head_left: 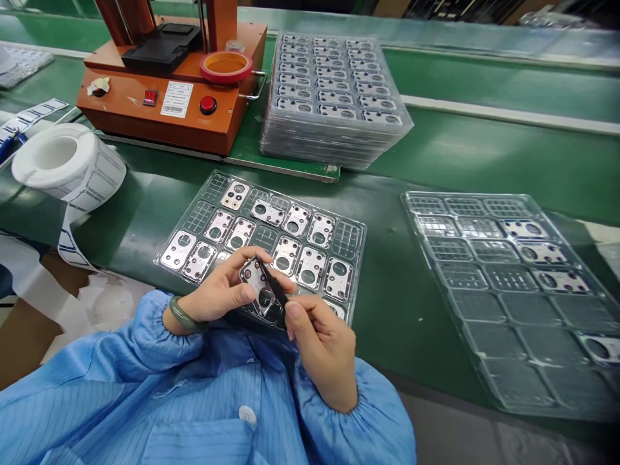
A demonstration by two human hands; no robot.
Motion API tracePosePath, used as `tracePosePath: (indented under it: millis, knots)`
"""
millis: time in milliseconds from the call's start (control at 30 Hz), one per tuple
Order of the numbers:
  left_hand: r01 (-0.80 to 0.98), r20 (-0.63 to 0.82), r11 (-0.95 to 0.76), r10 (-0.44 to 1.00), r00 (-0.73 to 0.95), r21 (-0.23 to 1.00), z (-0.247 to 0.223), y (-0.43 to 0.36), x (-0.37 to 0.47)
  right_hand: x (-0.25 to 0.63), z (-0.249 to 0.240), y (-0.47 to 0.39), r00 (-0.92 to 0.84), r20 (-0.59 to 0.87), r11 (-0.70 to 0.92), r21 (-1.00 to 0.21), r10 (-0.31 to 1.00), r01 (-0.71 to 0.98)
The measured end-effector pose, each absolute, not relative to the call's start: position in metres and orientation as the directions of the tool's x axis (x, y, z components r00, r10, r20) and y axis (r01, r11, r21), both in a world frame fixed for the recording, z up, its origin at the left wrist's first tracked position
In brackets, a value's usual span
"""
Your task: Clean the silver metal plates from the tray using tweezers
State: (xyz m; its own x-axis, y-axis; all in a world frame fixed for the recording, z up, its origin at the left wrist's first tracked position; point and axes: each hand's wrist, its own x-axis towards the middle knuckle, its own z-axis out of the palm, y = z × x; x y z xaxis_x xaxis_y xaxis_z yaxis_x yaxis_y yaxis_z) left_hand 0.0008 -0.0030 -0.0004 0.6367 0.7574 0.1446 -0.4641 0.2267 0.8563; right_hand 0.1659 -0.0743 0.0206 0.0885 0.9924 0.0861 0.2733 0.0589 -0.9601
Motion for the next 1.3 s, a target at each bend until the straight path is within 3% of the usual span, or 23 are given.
tracePosePath:
  millis: [200,300,433,533,600,700,900,1033,1200,1300]
  knots:
    - [-0.441,0.147,0.239,0.719,0.679,0.865,0.003,-0.003,0.000,0.175,0.024,-0.066,-0.115,-0.222,-0.218,-0.975,0.968,0.043]
    - [-0.433,0.143,0.222,0.734,0.665,0.874,0.002,-0.003,0.000,0.176,0.024,-0.062,-0.216,-0.294,-0.302,-0.953,0.931,-0.006]
    - [-0.451,0.125,0.222,0.774,0.621,0.864,-0.003,-0.003,0.002,0.173,0.024,-0.064,-0.037,-0.241,-0.242,-0.970,0.970,-0.024]
    - [-0.452,0.131,0.213,0.777,0.616,0.866,-0.001,-0.002,0.003,0.173,0.026,-0.070,0.075,-0.142,-0.148,-0.985,0.987,0.093]
    - [-0.450,0.140,0.208,0.767,0.626,0.869,0.002,-0.002,0.003,0.174,0.027,-0.074,0.056,-0.090,-0.099,-0.977,0.994,0.190]
    - [-0.455,0.153,0.206,0.758,0.634,0.866,0.005,-0.002,0.003,0.177,0.028,-0.076,-0.060,-0.076,-0.062,-0.977,0.995,0.202]
    - [-0.447,0.147,0.203,0.761,0.631,0.871,0.005,-0.003,0.001,0.184,0.029,-0.069,-0.214,-0.190,-0.153,-0.972,0.958,0.178]
    - [-0.454,0.154,0.196,0.764,0.627,0.869,0.005,-0.003,0.002,0.183,0.030,-0.067,-0.148,-0.208,-0.174,-0.961,0.967,0.213]
    - [-0.483,0.171,0.199,0.767,0.618,0.853,0.002,-0.002,0.003,0.173,0.026,-0.070,0.000,-0.060,-0.058,-0.965,0.998,0.256]
    - [-0.474,0.168,0.193,0.769,0.617,0.859,0.002,-0.002,0.003,0.169,0.025,-0.073,0.070,0.163,0.118,-0.896,0.984,0.429]
